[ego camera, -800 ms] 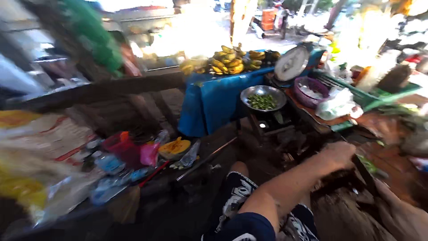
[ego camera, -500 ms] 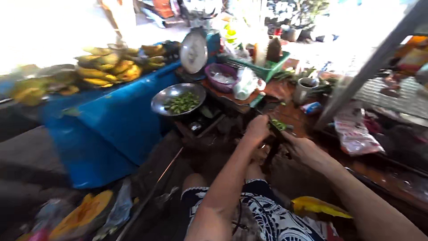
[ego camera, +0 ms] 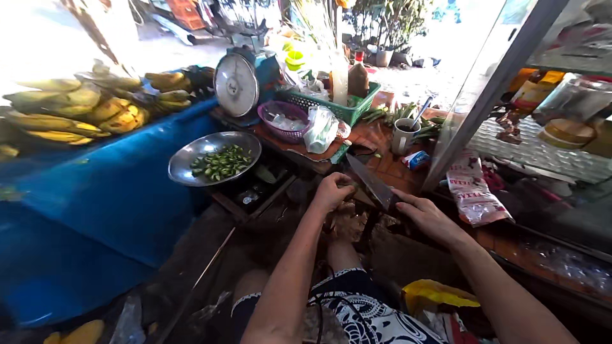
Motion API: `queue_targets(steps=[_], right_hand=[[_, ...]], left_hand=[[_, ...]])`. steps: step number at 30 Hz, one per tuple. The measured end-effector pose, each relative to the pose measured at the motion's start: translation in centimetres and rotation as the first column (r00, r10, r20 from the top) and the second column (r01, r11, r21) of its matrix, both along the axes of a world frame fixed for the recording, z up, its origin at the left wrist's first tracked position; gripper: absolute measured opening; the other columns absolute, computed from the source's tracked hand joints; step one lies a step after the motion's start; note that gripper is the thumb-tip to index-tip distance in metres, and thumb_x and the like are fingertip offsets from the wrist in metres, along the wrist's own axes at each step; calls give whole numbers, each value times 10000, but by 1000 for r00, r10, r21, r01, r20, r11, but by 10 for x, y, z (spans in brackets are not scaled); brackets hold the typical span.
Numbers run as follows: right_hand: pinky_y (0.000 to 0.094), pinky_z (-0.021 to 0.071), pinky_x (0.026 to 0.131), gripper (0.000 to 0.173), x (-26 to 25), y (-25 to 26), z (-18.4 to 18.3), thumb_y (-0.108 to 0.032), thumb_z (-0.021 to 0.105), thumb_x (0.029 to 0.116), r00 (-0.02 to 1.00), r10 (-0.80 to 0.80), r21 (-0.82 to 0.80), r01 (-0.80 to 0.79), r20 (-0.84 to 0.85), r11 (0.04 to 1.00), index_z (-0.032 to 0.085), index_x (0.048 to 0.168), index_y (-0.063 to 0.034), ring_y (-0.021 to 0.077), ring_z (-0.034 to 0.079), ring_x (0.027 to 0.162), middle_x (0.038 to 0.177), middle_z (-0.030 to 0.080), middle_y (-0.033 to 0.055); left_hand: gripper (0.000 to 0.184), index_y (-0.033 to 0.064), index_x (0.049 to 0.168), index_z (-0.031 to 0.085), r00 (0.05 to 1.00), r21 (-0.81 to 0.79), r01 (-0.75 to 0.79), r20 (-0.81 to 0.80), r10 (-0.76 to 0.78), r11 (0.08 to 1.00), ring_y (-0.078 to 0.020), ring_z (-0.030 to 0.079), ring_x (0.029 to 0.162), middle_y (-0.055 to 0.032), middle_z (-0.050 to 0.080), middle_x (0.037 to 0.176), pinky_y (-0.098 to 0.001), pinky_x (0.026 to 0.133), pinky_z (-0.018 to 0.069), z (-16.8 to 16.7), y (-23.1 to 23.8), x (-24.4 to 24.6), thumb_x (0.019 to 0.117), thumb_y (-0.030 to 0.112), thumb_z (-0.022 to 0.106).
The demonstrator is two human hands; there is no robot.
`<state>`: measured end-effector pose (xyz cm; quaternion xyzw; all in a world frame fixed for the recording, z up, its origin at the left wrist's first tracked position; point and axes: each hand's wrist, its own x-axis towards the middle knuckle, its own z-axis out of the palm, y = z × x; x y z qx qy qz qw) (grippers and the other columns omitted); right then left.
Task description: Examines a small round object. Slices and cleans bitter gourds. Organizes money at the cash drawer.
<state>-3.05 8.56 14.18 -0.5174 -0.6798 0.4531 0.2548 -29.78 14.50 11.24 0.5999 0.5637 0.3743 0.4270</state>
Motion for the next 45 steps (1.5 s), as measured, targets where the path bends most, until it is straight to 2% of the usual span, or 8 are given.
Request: queue_targets(steps=[7,11,21,25,30,35,39,45], right_hand=[[297,600,608,491,10,5,-30,-194,409,1074,927,-134,142,194,-350,971,422,1536,-28,132,678,698,1003,712,71],[314,612,588,526,13,5,-40,-160,388,1062,852,-165,118,255,-497,960,349,1555,17,157,685,659,902,716,65],[329,610,574,566,17,10,-45,-204,403,1058,793,-151,71,238,-590,969,314,1560,42,175,679,633,869,715,79],[315,612,572,558,18,11,-47,-198,398,1062,791,-127,81,218,-598,973,313,1557,46,160,677,627,889,724,69],[324,613,576,570,18,11,-47,-217,428,1055,793,-144,76,233,-592,970,327,1556,36,157,676,635,884,719,59],[310,611,579,573,17,12,-47,-208,427,1050,800,-130,88,222,-586,971,320,1552,46,152,675,626,859,718,53],[307,610,586,564,17,11,-49,-204,430,1054,806,-107,121,217,-582,969,327,1544,56,144,674,640,876,715,43],[302,610,580,557,16,11,-49,-191,426,1047,814,-113,125,222,-570,967,339,1547,39,143,677,645,896,715,43]], left_hand=[[232,23,1143,659,992,-9,-52,118,52,999,-150,650,815,-104,686,1003,-317,733,555,7,7,0,925,48,737],[232,40,1174,660,997,124,-60,-45,66,991,-234,677,906,-144,686,1105,-428,795,576,17,21,21,966,134,704],[187,19,1076,734,982,286,98,-180,-47,953,-213,671,1110,-122,710,1182,-433,1005,516,-2,83,64,1017,162,629],[430,19,1148,710,944,580,202,-331,2,789,-301,615,1205,-193,616,1294,-460,1010,535,-21,49,57,1044,399,538],[821,91,1291,687,793,471,423,-606,-64,774,-380,555,1305,-200,604,1370,-558,1082,460,-37,25,66,842,775,605],[379,79,1091,754,846,673,445,-532,-32,591,-284,678,1133,-133,725,1131,-448,1020,536,-58,25,64,1015,419,605],[312,56,886,698,900,823,392,-435,14,411,-268,698,949,-133,709,939,-399,914,563,-68,23,61,1022,328,629],[340,61,910,703,867,775,450,-498,-10,443,-287,699,973,-135,723,983,-422,892,561,-63,25,60,1033,358,592]])
